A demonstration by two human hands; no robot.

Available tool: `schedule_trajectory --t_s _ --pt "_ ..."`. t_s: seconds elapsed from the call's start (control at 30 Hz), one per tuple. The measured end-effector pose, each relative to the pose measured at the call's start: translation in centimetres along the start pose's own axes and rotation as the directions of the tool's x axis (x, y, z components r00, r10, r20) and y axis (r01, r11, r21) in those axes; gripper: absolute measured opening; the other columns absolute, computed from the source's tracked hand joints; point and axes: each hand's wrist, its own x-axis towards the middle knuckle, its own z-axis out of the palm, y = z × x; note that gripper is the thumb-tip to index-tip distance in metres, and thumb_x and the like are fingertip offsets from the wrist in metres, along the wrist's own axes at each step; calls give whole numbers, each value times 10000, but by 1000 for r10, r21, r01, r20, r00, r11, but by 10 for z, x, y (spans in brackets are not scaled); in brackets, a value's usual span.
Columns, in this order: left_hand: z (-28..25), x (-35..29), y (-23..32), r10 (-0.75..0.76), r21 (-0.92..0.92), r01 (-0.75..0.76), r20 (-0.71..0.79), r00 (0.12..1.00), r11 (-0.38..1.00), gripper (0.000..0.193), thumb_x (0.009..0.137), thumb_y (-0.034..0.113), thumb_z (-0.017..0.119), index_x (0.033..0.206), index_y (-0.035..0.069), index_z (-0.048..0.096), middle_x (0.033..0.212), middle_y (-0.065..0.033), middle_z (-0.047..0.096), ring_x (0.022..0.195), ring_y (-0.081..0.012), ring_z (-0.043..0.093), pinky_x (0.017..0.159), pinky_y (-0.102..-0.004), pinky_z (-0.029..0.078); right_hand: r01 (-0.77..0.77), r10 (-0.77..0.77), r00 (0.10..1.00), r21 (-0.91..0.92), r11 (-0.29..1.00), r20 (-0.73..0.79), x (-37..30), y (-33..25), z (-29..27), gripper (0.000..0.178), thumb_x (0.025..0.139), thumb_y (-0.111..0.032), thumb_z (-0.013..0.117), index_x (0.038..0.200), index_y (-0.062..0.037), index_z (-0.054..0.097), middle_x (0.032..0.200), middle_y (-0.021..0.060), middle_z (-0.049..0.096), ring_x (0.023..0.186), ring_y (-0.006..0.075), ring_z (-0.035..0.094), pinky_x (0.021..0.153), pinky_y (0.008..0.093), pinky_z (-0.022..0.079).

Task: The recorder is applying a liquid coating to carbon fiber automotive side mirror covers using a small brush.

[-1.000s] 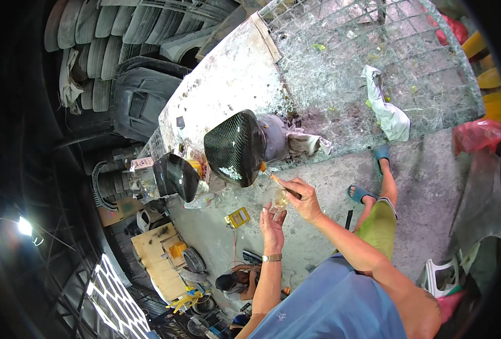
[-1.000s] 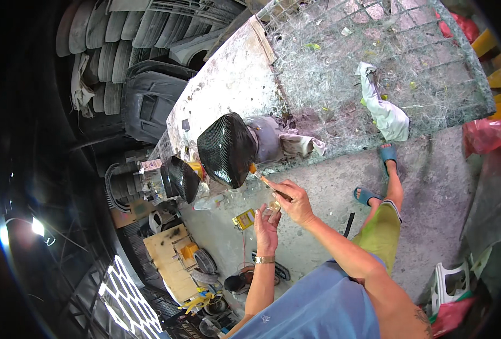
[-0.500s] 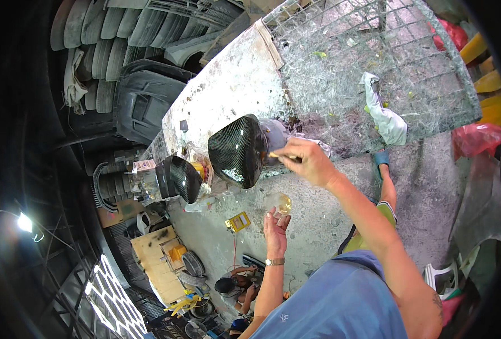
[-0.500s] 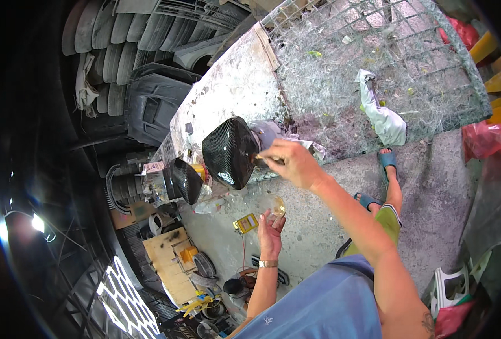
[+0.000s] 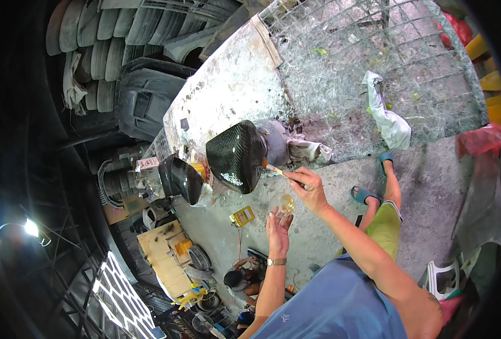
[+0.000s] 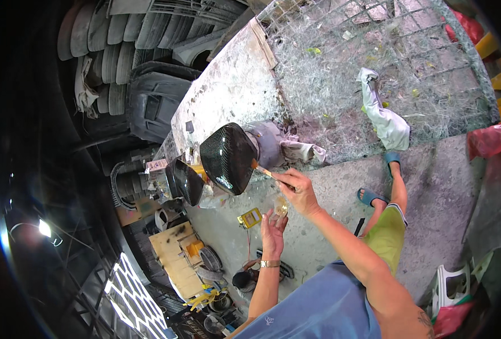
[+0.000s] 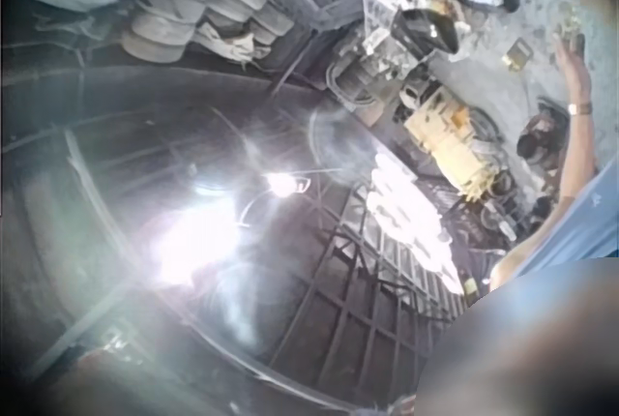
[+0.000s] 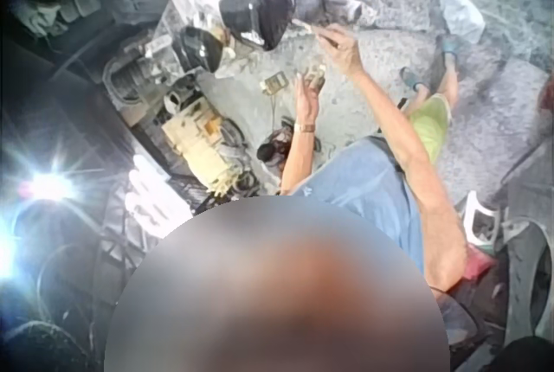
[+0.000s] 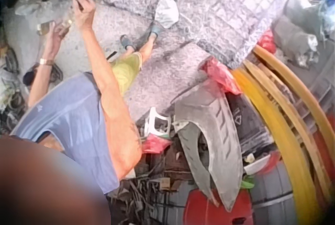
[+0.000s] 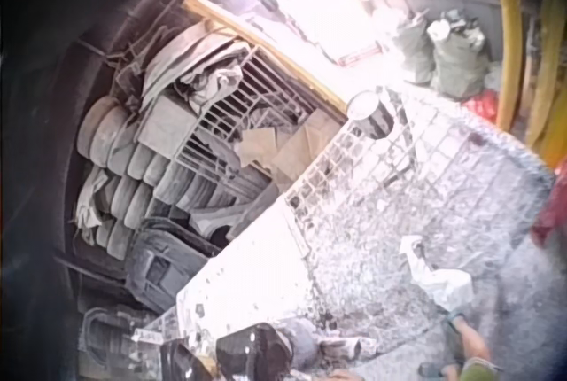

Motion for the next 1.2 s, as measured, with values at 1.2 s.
schedule_trajectory --t_s 1.2 --pt "57 15 12 -29 -17 30 43 999 999 559 974 432 479 1331 11 390 1270 -190 496 1165 -288 542 1014 -398 446 28 14 985 -235 972 173 29 -28 -45 219 807 -23 657 1022 -38 693 825 88 588 745 225 580 683 320 473"
